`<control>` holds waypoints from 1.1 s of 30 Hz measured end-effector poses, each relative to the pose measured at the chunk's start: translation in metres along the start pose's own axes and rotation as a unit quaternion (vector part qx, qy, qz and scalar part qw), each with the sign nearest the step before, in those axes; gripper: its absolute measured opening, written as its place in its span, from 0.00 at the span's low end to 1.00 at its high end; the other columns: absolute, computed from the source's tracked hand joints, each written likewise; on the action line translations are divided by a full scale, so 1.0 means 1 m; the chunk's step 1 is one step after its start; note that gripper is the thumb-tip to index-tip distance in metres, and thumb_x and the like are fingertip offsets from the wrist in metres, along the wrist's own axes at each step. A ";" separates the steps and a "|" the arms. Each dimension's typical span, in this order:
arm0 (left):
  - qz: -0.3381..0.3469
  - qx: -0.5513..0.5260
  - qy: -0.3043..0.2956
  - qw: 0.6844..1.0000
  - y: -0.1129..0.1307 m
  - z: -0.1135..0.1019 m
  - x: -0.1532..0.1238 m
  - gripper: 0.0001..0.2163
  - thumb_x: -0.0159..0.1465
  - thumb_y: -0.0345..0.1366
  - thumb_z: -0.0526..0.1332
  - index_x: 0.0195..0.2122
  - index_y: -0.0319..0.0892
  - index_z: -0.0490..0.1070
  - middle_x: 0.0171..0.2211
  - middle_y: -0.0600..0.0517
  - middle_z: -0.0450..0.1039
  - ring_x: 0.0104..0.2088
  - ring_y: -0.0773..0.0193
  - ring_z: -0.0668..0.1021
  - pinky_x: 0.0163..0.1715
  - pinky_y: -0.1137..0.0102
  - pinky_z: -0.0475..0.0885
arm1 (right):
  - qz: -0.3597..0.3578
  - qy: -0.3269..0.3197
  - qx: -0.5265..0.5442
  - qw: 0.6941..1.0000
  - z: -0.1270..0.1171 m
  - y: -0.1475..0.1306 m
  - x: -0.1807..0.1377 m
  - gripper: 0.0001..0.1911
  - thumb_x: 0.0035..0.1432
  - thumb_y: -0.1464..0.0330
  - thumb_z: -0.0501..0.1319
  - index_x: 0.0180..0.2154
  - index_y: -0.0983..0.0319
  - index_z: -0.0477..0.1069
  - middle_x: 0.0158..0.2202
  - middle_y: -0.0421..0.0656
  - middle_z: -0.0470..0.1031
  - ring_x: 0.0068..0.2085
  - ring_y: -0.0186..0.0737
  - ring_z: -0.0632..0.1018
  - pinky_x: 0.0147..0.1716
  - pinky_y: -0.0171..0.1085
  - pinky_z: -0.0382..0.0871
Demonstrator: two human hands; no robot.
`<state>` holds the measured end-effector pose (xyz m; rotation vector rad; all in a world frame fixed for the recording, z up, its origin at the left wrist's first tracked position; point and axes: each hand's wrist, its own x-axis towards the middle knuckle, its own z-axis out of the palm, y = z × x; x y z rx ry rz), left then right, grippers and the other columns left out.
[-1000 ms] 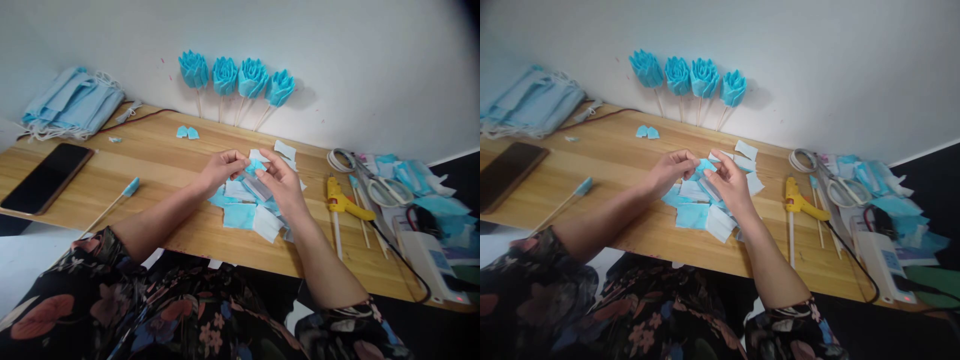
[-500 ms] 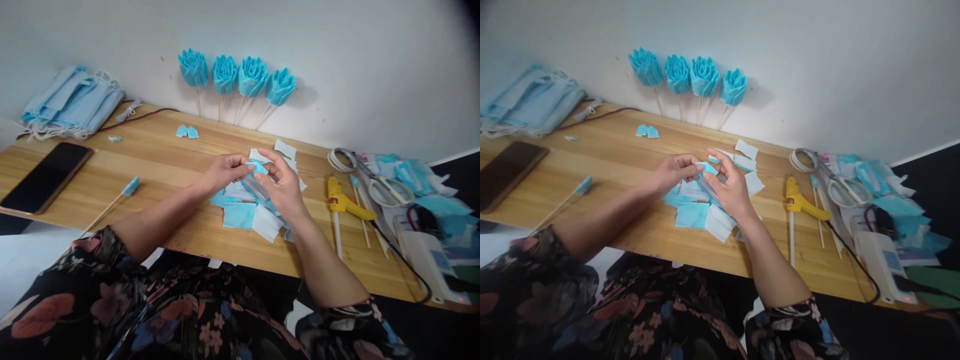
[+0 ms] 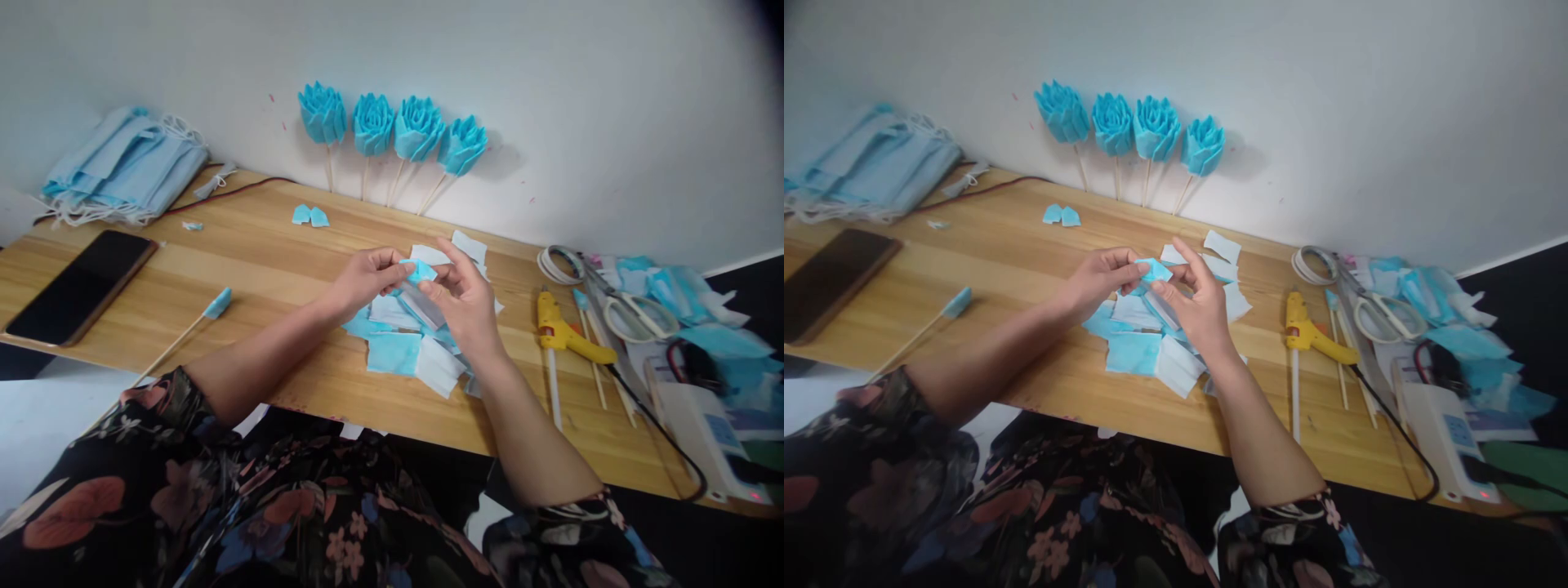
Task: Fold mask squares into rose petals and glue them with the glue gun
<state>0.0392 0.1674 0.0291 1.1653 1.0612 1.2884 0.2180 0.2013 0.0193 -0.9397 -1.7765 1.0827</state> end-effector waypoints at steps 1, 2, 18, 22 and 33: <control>0.001 0.000 -0.002 1.000 0.000 0.000 0.000 0.14 0.60 0.42 0.66 0.24 0.39 0.67 0.19 0.57 0.64 0.21 0.73 0.65 0.24 0.74 0.60 | 0.002 0.006 0.004 1.000 0.000 0.001 0.000 0.35 0.54 0.58 0.69 0.63 0.51 0.65 0.34 0.38 0.74 0.38 0.40 0.76 0.47 0.46 0.74; 0.000 0.002 -0.007 1.000 0.000 0.000 0.000 0.15 0.61 0.44 0.66 0.24 0.39 0.67 0.19 0.56 0.65 0.22 0.72 0.66 0.24 0.74 0.61 | 0.006 0.011 0.009 1.000 0.000 0.001 0.000 0.35 0.54 0.58 0.69 0.62 0.51 0.65 0.33 0.38 0.73 0.37 0.40 0.75 0.46 0.45 0.74; -0.008 0.006 -0.012 1.000 -0.002 -0.001 0.001 0.11 0.58 0.34 0.66 0.24 0.40 0.64 0.19 0.58 0.64 0.21 0.73 0.65 0.24 0.74 0.58 | 0.032 0.005 0.067 0.997 -0.004 -0.007 0.003 0.32 0.52 0.52 0.70 0.57 0.50 0.70 0.42 0.40 0.78 0.43 0.40 0.78 0.46 0.44 0.74; -0.007 -0.009 0.014 1.000 0.001 -0.003 0.001 0.10 0.58 0.32 0.64 0.23 0.40 0.64 0.19 0.58 0.64 0.21 0.74 0.64 0.25 0.74 0.59 | 0.023 0.051 0.067 0.996 -0.009 -0.009 0.004 0.25 0.57 0.51 0.65 0.54 0.50 0.72 0.45 0.43 0.79 0.50 0.44 0.77 0.52 0.48 0.72; -0.010 -0.031 -0.015 0.999 0.000 0.000 0.000 0.10 0.58 0.33 0.66 0.25 0.40 0.65 0.19 0.58 0.65 0.21 0.74 0.65 0.24 0.74 0.59 | 0.056 0.011 0.047 0.997 -0.003 -0.007 0.002 0.26 0.54 0.64 0.66 0.56 0.52 0.71 0.32 0.37 0.72 0.34 0.37 0.73 0.38 0.41 0.71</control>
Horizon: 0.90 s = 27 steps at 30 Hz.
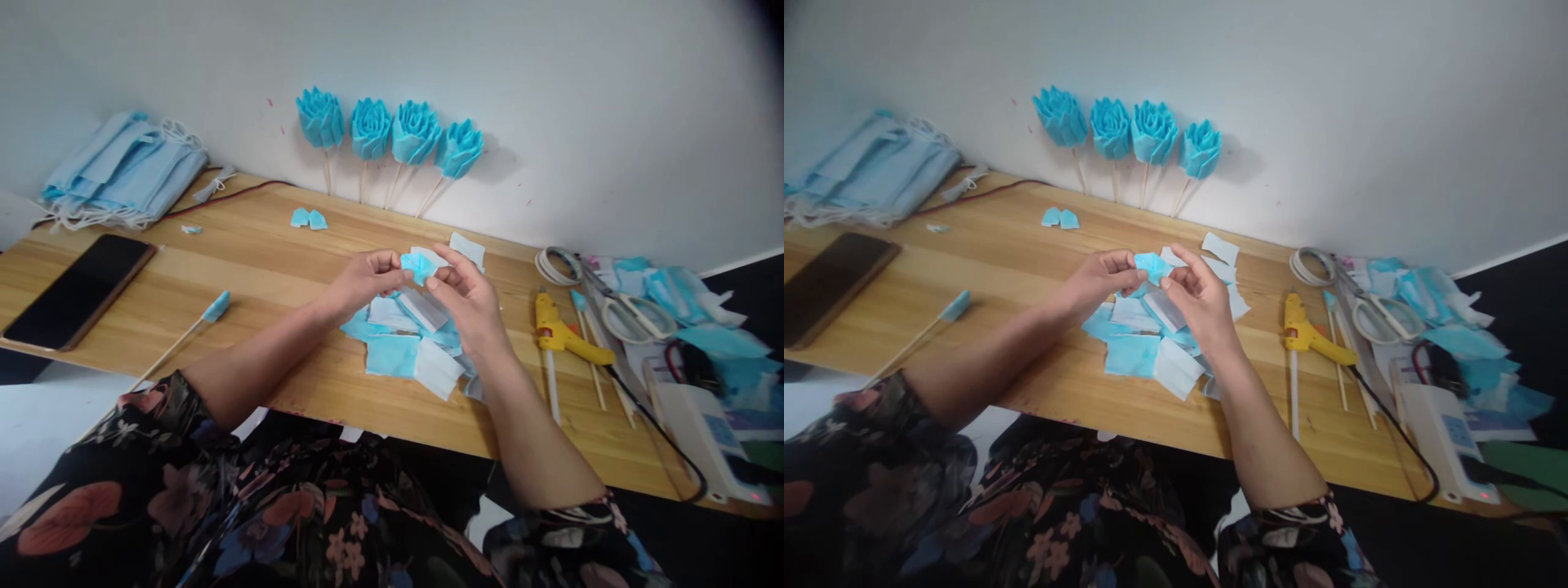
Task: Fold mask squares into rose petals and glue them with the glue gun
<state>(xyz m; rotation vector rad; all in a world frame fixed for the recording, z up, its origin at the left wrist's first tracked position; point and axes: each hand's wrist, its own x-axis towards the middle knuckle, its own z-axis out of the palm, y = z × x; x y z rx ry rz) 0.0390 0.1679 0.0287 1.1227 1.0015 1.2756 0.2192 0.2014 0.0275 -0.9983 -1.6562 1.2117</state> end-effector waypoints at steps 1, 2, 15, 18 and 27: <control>0.000 0.000 -0.003 1.000 -0.001 0.000 0.001 0.10 0.57 0.33 0.67 0.25 0.40 0.65 0.19 0.58 0.65 0.21 0.74 0.65 0.24 0.75 0.59 | -0.003 -0.003 -0.004 1.000 0.000 0.000 0.000 0.26 0.54 0.64 0.66 0.56 0.53 0.71 0.30 0.37 0.70 0.33 0.36 0.72 0.37 0.40 0.70; 0.000 0.002 -0.006 1.000 -0.002 -0.001 0.001 0.10 0.57 0.33 0.67 0.25 0.40 0.65 0.19 0.58 0.65 0.20 0.74 0.65 0.24 0.75 0.59 | -0.007 -0.006 -0.009 1.000 0.000 0.001 0.000 0.26 0.54 0.64 0.66 0.56 0.53 0.71 0.29 0.36 0.68 0.32 0.36 0.71 0.36 0.40 0.70; -0.018 0.053 -0.014 0.998 0.004 0.001 -0.001 0.07 0.58 0.36 0.65 0.28 0.39 0.69 0.21 0.57 0.66 0.22 0.73 0.67 0.24 0.75 0.60 | -0.044 -0.023 -0.035 0.998 0.002 0.003 -0.002 0.26 0.56 0.68 0.64 0.58 0.55 0.70 0.31 0.36 0.68 0.34 0.35 0.73 0.40 0.40 0.70; -0.020 0.056 -0.007 0.998 0.004 0.002 0.000 0.07 0.58 0.33 0.64 0.26 0.39 0.67 0.19 0.58 0.64 0.21 0.73 0.65 0.23 0.74 0.58 | -0.047 -0.026 -0.044 0.998 0.004 0.002 -0.003 0.26 0.56 0.69 0.64 0.57 0.55 0.70 0.31 0.36 0.69 0.34 0.35 0.73 0.41 0.41 0.70; -0.024 0.067 0.013 0.997 0.006 0.000 -0.001 0.07 0.59 0.30 0.61 0.24 0.38 0.67 0.19 0.57 0.63 0.22 0.73 0.65 0.25 0.74 0.59 | -0.020 -0.024 0.005 0.999 0.001 0.000 -0.003 0.23 0.57 0.67 0.63 0.55 0.54 0.72 0.34 0.38 0.75 0.36 0.36 0.76 0.42 0.41 0.71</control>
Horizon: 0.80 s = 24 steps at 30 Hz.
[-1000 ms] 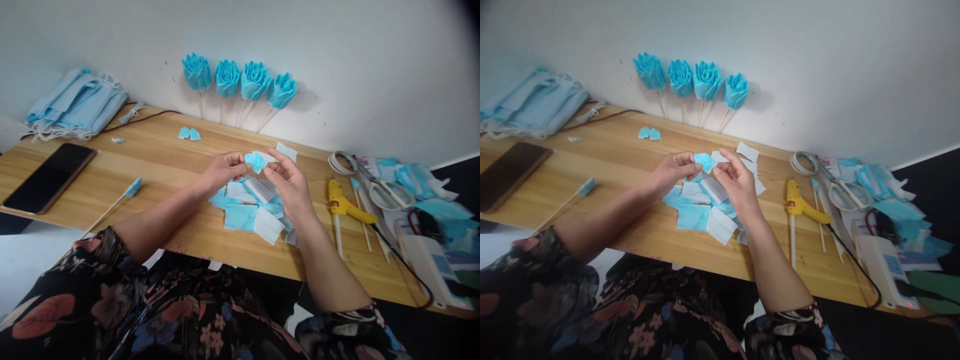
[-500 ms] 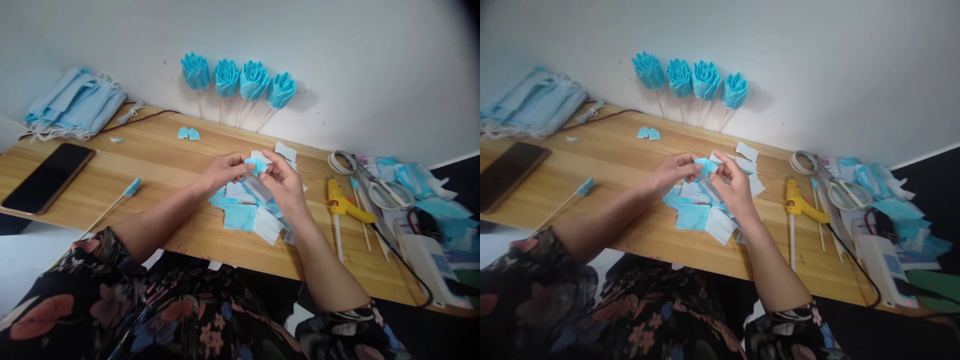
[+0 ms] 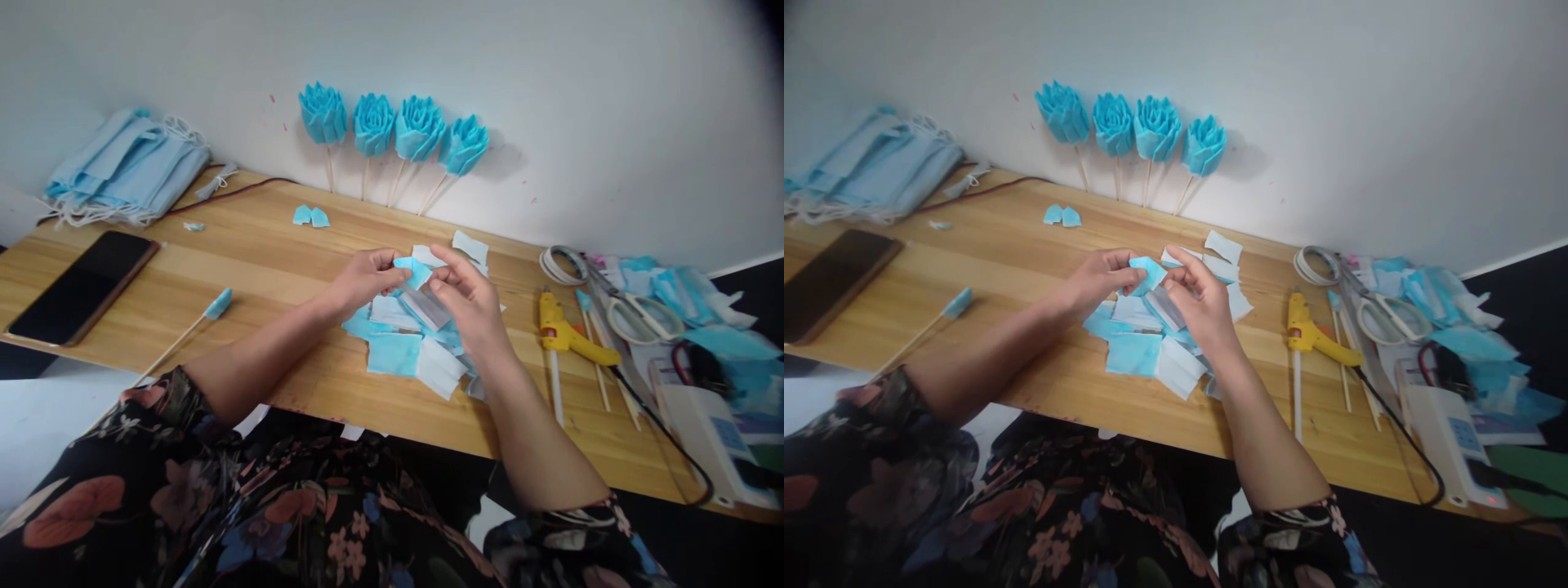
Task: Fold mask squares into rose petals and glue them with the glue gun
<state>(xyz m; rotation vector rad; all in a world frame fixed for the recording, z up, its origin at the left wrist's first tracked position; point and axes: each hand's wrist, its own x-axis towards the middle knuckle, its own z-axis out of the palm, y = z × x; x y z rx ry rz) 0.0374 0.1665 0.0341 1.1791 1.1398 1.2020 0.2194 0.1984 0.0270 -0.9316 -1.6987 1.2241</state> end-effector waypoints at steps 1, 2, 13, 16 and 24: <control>0.001 -0.003 -0.004 1.000 0.000 0.000 0.000 0.07 0.59 0.29 0.61 0.24 0.38 0.67 0.19 0.57 0.63 0.22 0.73 0.65 0.25 0.74 0.59 | 0.002 0.002 0.008 1.000 0.000 0.000 0.000 0.22 0.57 0.67 0.63 0.55 0.54 0.72 0.36 0.38 0.76 0.38 0.37 0.76 0.43 0.41 0.71; 0.002 -0.007 -0.009 1.000 -0.001 0.000 0.000 0.06 0.59 0.29 0.61 0.25 0.38 0.68 0.19 0.58 0.63 0.22 0.73 0.65 0.25 0.74 0.59 | 0.005 0.000 0.013 1.000 -0.001 0.000 0.001 0.22 0.57 0.66 0.63 0.54 0.54 0.72 0.37 0.39 0.77 0.38 0.37 0.77 0.43 0.41 0.71; -0.003 -0.014 -0.038 0.999 -0.005 0.000 0.002 0.07 0.59 0.30 0.62 0.24 0.38 0.67 0.19 0.57 0.63 0.22 0.73 0.65 0.25 0.74 0.60 | 0.004 -0.006 -0.003 1.000 0.004 -0.001 0.000 0.24 0.54 0.68 0.64 0.54 0.54 0.73 0.32 0.37 0.73 0.34 0.36 0.73 0.40 0.41 0.71; 0.005 -0.032 -0.070 0.997 -0.005 -0.003 0.002 0.07 0.60 0.34 0.61 0.26 0.38 0.68 0.22 0.55 0.67 0.24 0.72 0.68 0.27 0.74 0.63 | -0.001 0.007 -0.007 1.000 0.002 -0.001 0.001 0.23 0.54 0.68 0.64 0.53 0.54 0.73 0.33 0.37 0.73 0.34 0.36 0.73 0.41 0.42 0.71; 0.001 0.013 -0.052 0.999 -0.005 -0.002 0.002 0.07 0.59 0.37 0.63 0.33 0.38 0.72 0.23 0.56 0.68 0.24 0.71 0.68 0.26 0.74 0.63 | -0.005 -0.015 -0.021 1.000 0.004 0.002 0.000 0.24 0.55 0.67 0.64 0.54 0.54 0.73 0.33 0.37 0.72 0.35 0.36 0.73 0.42 0.42 0.70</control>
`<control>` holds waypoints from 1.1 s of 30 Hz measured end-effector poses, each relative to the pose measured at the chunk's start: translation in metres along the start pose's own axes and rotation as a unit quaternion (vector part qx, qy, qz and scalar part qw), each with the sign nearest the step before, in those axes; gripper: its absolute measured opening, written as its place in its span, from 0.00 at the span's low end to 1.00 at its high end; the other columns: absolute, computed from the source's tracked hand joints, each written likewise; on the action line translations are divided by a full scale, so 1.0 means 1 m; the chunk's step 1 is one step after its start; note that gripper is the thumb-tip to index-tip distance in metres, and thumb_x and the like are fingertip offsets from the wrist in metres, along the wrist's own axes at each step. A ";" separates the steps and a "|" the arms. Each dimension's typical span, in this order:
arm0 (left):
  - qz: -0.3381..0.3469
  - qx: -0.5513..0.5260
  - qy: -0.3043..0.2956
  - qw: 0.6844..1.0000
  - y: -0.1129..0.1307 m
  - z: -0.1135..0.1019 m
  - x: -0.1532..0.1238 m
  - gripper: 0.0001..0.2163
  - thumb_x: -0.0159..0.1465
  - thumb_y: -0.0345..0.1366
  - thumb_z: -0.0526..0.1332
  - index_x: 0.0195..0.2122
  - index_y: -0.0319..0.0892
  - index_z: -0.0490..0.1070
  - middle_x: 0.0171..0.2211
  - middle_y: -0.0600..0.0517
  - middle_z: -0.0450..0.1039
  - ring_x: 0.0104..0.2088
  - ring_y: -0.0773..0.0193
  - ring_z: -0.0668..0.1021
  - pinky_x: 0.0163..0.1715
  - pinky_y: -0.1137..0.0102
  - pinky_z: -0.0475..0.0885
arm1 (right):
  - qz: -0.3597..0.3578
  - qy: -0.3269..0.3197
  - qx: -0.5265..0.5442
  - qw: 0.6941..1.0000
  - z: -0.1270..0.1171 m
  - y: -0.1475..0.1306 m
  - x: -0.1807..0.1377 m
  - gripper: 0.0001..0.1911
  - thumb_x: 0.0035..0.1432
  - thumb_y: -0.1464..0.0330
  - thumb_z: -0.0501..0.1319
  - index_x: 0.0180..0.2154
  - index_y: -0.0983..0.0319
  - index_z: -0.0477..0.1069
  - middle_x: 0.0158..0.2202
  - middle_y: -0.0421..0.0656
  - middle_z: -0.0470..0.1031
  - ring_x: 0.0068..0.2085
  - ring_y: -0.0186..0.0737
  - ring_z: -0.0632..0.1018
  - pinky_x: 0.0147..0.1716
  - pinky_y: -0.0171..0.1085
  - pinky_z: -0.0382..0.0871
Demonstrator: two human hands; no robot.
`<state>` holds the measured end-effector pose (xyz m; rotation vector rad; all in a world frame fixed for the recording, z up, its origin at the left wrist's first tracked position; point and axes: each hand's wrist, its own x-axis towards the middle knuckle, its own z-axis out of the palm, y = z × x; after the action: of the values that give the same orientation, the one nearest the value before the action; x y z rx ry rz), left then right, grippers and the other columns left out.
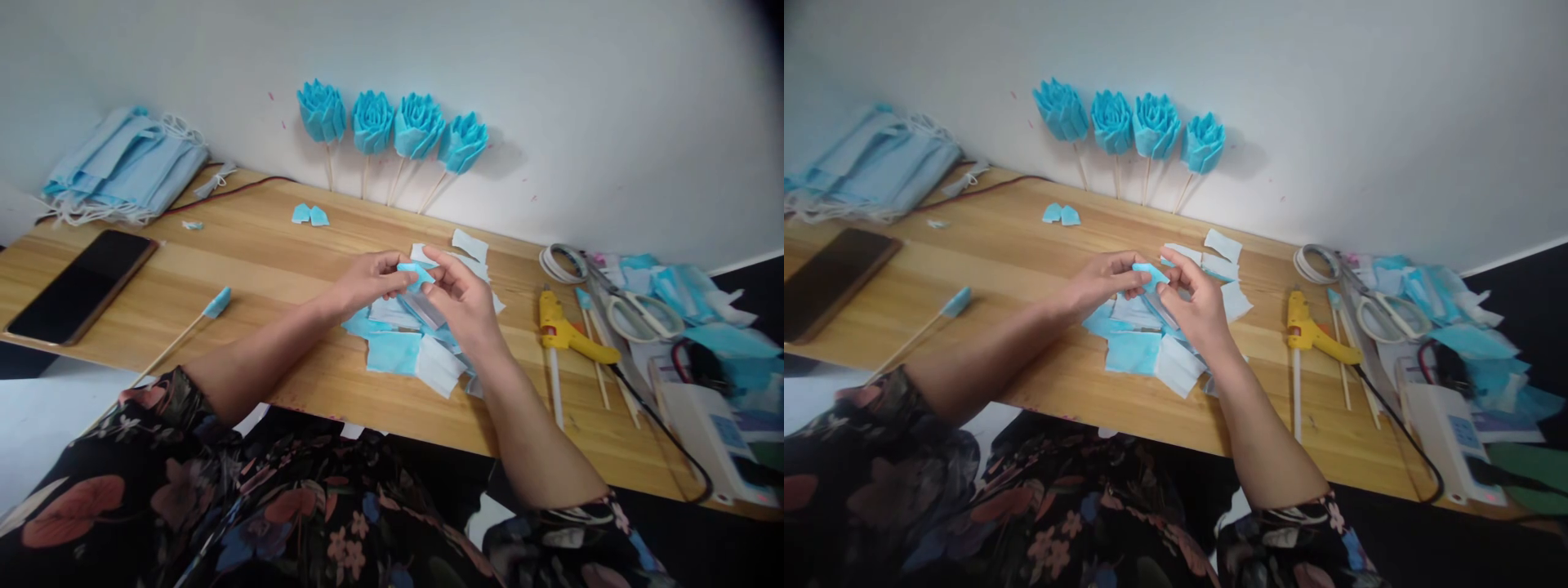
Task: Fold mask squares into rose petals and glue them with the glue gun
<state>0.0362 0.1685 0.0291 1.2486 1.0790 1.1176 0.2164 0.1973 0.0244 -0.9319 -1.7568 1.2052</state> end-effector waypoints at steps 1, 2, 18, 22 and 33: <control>-0.002 0.003 0.007 1.000 0.000 0.000 0.000 0.07 0.59 0.36 0.64 0.32 0.37 0.72 0.22 0.56 0.67 0.24 0.72 0.68 0.26 0.74 0.62 | 0.003 -0.003 -0.002 1.000 0.001 -0.001 -0.001 0.24 0.55 0.67 0.64 0.54 0.54 0.73 0.33 0.37 0.72 0.35 0.36 0.73 0.41 0.42 0.71; -0.004 0.004 0.013 1.000 0.000 0.000 0.000 0.06 0.58 0.35 0.64 0.31 0.37 0.72 0.22 0.57 0.67 0.23 0.72 0.67 0.25 0.74 0.61 | 0.007 -0.004 -0.003 1.000 0.001 -0.001 -0.001 0.24 0.54 0.67 0.65 0.54 0.54 0.73 0.33 0.38 0.72 0.34 0.36 0.73 0.41 0.42 0.71; -0.005 -0.048 0.049 0.998 0.000 -0.013 0.006 0.09 0.57 0.38 0.68 0.26 0.38 0.71 0.21 0.56 0.68 0.22 0.73 0.67 0.24 0.75 0.62 | 0.015 0.036 0.032 0.999 -0.004 0.001 0.004 0.23 0.53 0.64 0.67 0.52 0.55 0.75 0.33 0.37 0.74 0.34 0.35 0.74 0.40 0.40 0.70; 0.048 -0.093 0.068 0.992 -0.002 -0.021 0.009 0.13 0.58 0.41 0.68 0.25 0.38 0.69 0.20 0.57 0.66 0.22 0.73 0.67 0.25 0.75 0.63 | 0.010 0.048 0.041 0.998 -0.006 0.000 0.004 0.20 0.55 0.61 0.68 0.49 0.57 0.77 0.32 0.39 0.77 0.35 0.36 0.76 0.38 0.39 0.70; 0.116 0.204 0.185 0.954 0.103 -0.075 0.000 0.07 0.64 0.33 0.62 0.28 0.39 0.70 0.26 0.53 0.72 0.26 0.71 0.70 0.31 0.73 0.65 | -0.021 0.168 0.080 0.982 -0.014 -0.007 0.009 0.16 0.57 0.54 0.65 0.31 0.60 0.76 0.20 0.34 0.63 0.24 0.32 0.66 0.29 0.34 0.64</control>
<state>-0.0419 0.1797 0.1299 1.5552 1.5328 1.3917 0.2246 0.2085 0.0357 -0.9360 -1.3864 1.0734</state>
